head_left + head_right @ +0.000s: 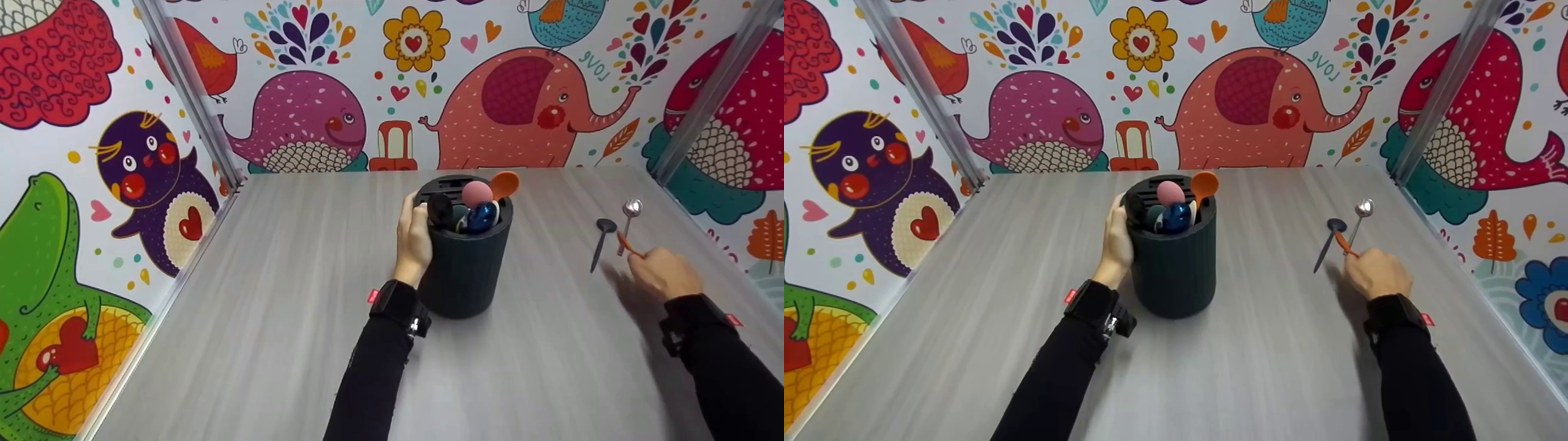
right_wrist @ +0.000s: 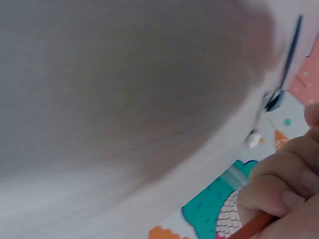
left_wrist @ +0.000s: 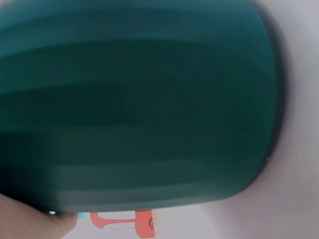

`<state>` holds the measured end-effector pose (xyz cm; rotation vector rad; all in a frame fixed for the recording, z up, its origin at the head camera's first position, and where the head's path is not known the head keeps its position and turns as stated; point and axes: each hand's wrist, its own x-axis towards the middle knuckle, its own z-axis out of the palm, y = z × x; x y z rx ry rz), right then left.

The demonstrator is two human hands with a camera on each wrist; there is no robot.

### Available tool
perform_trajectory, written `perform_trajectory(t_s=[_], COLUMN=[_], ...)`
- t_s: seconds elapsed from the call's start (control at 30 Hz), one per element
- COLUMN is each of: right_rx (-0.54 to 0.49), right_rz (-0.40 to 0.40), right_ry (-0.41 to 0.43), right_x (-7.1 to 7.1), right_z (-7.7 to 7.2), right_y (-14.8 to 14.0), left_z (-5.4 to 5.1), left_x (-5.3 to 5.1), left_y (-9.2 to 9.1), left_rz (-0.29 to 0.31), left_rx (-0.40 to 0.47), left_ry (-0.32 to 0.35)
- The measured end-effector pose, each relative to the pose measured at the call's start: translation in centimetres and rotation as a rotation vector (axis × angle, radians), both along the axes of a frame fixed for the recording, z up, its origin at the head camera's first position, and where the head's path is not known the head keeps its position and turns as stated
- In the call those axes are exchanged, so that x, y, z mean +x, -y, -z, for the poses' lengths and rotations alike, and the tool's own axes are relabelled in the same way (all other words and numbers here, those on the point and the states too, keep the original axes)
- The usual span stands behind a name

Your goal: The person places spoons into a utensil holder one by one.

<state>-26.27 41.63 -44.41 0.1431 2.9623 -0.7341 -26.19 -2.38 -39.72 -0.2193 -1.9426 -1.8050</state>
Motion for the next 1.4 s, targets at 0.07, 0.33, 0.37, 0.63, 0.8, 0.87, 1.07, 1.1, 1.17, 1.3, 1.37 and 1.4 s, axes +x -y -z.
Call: perform_trajectory(t_s=[0.07,0.33,0.37,0.63,0.8,0.87,1.07,1.1,1.17,1.3,1.37,1.4], right_rx=[-0.01,-0.084,-0.092,-0.21,-0.277,-0.282,-0.33,-0.343,-0.366,-0.407,-0.426,-0.44], right_rz=[-0.001,0.019,0.025,0.008,0.003,0.001,-0.025,-0.028,-0.033,-0.035,-0.03,-0.028], right_ry=[-0.08,-0.269,-0.296,-0.354,-0.34,-0.361,-0.43,-0.437,-0.456,-0.488,-0.509,-0.516], right_x=[-0.1,-0.9,-1.0,-1.3,-1.0,-0.9,-0.6,-0.6,-0.5,-0.4,-0.4,-0.4], right_z=[-0.4,-3.3,-3.7,-6.6,-7.5,-7.8,-9.0,-9.2,-9.7,-10.4,-10.8,-10.9], right_y=[0.9,4.9,5.5,9.3,10.4,10.8,12.3,12.6,13.2,14.1,14.6,14.8], left_z=[0.0,0.0,0.0,0.0,0.1,0.1,0.0,0.0,-0.1,0.0,0.1,0.1], left_x=[0.0,0.1,0.1,-0.1,-0.1,-0.1,-0.1,0.0,0.0,0.0,0.0,0.0], left_y=[0.0,0.0,0.0,0.1,0.1,0.1,0.1,0.1,0.0,-0.1,-0.1,-0.1], left_rz=[0.003,0.007,0.005,-0.008,-0.006,-0.001,-0.007,-0.01,-0.01,-0.009,-0.007,-0.007], left_rx=[0.0,-0.004,-0.004,-0.008,-0.01,-0.007,-0.005,-0.005,-0.001,-0.001,-0.002,-0.002], left_ry=[-0.002,0.007,0.004,-0.009,-0.001,0.0,0.002,0.001,-0.003,-0.01,-0.015,-0.017])
